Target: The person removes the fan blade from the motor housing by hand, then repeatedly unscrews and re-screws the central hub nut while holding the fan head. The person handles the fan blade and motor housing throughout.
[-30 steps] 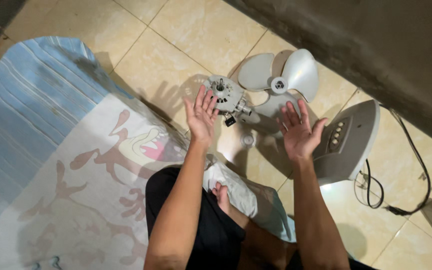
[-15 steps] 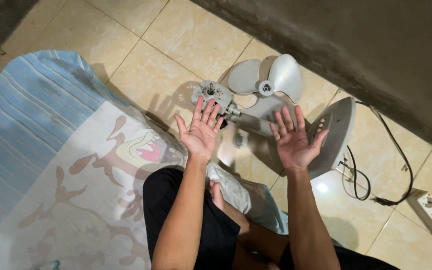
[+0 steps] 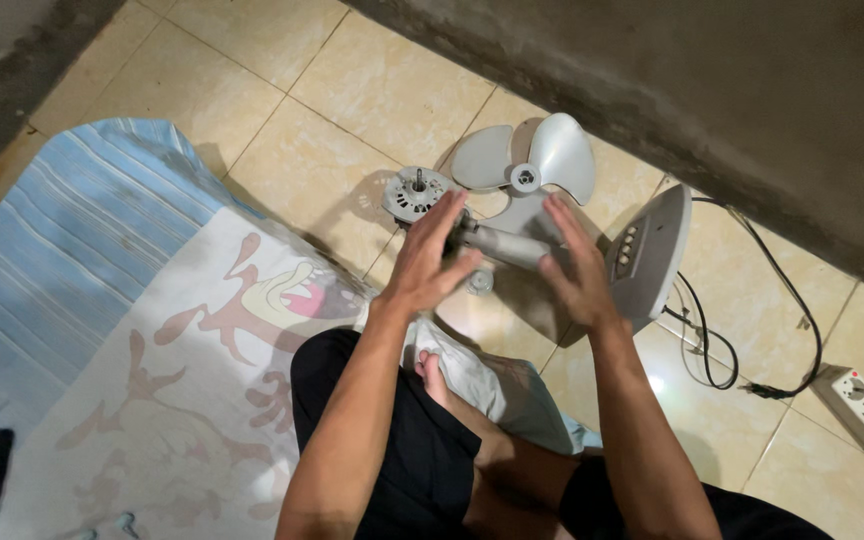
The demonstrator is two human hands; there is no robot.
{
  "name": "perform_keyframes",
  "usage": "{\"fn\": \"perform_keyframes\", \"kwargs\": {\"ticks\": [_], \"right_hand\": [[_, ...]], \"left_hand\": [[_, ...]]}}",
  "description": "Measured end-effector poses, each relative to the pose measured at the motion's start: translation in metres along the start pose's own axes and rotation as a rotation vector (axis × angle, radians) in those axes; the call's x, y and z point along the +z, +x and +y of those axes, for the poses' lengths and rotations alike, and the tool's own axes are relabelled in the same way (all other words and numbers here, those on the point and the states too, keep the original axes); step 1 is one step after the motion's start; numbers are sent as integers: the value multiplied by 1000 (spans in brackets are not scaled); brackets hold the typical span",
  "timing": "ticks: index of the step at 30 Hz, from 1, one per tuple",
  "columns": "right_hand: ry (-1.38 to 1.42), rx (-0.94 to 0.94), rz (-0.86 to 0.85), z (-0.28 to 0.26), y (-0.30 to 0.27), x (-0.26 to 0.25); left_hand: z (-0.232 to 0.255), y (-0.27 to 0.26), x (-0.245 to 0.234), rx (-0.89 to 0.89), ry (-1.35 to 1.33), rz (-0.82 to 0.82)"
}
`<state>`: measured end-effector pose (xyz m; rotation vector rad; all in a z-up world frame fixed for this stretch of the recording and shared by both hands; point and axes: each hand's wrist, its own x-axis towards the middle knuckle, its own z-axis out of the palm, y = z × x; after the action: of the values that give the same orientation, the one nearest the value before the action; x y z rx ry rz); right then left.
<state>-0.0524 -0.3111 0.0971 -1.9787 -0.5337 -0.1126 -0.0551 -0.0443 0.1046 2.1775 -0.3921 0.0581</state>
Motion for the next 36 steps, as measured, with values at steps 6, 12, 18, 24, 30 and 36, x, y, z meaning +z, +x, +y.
{"fn": "perform_keyframes", "kwargs": {"ticks": [6, 12, 18, 24, 30, 36], "right_hand": [[-291, 21, -108, -16, -1, 2], [-246, 26, -103, -13, -6, 6], [496, 207, 63, 18, -15, 19], [819, 217, 230, 58, -22, 31], [895, 259, 261, 75, -26, 40], [760, 424, 284, 97, -5, 51]], "left_hand": [[19, -2, 1, 89, 324, -116], [12, -6, 7, 93, 288, -87], [-31, -12, 24, -214, -283, 156], [-89, -8, 31, -434, -1003, 377], [-99, -4, 28, -466, -1015, 379], [-114, 17, 29, -650, -814, 560]]}}
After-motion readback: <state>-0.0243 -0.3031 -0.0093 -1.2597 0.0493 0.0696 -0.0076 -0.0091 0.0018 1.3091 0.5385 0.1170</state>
